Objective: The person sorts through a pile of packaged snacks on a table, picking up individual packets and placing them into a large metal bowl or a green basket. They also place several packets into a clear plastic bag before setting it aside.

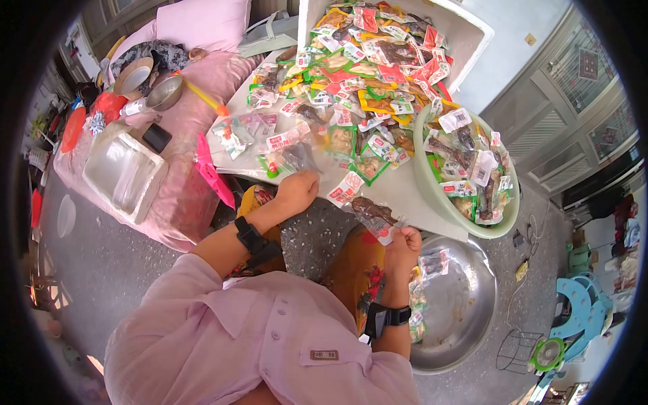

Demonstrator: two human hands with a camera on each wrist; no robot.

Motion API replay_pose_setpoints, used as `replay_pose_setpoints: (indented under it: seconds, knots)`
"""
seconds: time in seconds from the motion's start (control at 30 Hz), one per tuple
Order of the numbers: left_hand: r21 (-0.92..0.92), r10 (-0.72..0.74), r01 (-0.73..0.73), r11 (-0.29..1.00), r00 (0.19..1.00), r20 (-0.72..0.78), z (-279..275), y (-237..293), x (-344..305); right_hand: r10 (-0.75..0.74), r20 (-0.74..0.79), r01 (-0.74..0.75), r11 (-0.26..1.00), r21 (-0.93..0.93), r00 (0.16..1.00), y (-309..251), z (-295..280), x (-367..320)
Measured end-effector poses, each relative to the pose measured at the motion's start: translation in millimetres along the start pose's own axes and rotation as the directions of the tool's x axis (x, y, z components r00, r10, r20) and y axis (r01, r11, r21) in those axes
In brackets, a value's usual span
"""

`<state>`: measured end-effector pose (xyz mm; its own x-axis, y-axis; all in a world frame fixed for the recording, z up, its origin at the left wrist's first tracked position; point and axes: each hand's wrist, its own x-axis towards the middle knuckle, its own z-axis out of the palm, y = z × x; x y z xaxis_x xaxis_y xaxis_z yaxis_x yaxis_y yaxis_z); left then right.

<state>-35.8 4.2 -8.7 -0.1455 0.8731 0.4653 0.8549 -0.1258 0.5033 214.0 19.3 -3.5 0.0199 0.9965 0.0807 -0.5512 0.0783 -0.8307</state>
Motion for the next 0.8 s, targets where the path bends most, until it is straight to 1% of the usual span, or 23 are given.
replay_pose_setpoints:
  seconds: [0.07,0.17,0.2,0.3,0.43,0.5,0.53,0.6,0.7,0.73,0.8]
  knots:
    - [0.028,0.030,-0.031,0.999,0.999,0.010,-6,5,3,0.055,0.054,-0.056,0.998,0.036,0.997,11,-6,-3]
    - [0.059,0.053,-0.054,0.997,0.998,0.025,-14,10,4,0.234,0.074,-0.242,0.962,0.124,0.969,15,9,-8]
    - [0.068,0.058,-0.061,0.996,0.998,0.034,-16,11,4,0.237,0.077,-0.246,0.960,0.138,0.969,21,9,-4]
    - [0.104,0.092,-0.096,0.990,0.995,0.044,-18,12,4,0.318,0.030,-0.317,0.923,0.217,0.948,33,20,0]
    - [0.145,0.153,-0.159,0.977,0.987,0.050,-23,20,5,0.399,0.027,-0.390,0.877,0.282,0.917,44,36,-4]
    - [0.140,0.208,-0.204,0.969,0.978,-0.014,-21,20,5,0.431,0.004,-0.409,0.853,0.324,0.902,50,48,-5]
    - [0.139,0.235,-0.226,0.964,0.971,-0.047,-20,21,5,0.423,0.038,-0.412,0.854,0.318,0.905,57,50,-3]
    - [0.117,0.226,-0.221,0.968,0.973,-0.039,-19,23,5,0.405,0.108,-0.418,0.855,0.307,0.908,75,53,3]
    - [0.063,0.204,-0.203,0.977,0.979,-0.011,-15,26,3,0.358,0.064,-0.362,0.900,0.242,0.932,79,88,4]
    - [0.042,0.196,-0.195,0.980,0.981,0.002,-13,26,3,0.338,0.073,-0.346,0.919,0.190,0.938,86,96,7]
    - [0.069,0.186,-0.185,0.980,0.983,-0.008,-9,27,2,0.300,0.095,-0.308,0.947,0.086,0.949,107,104,18]
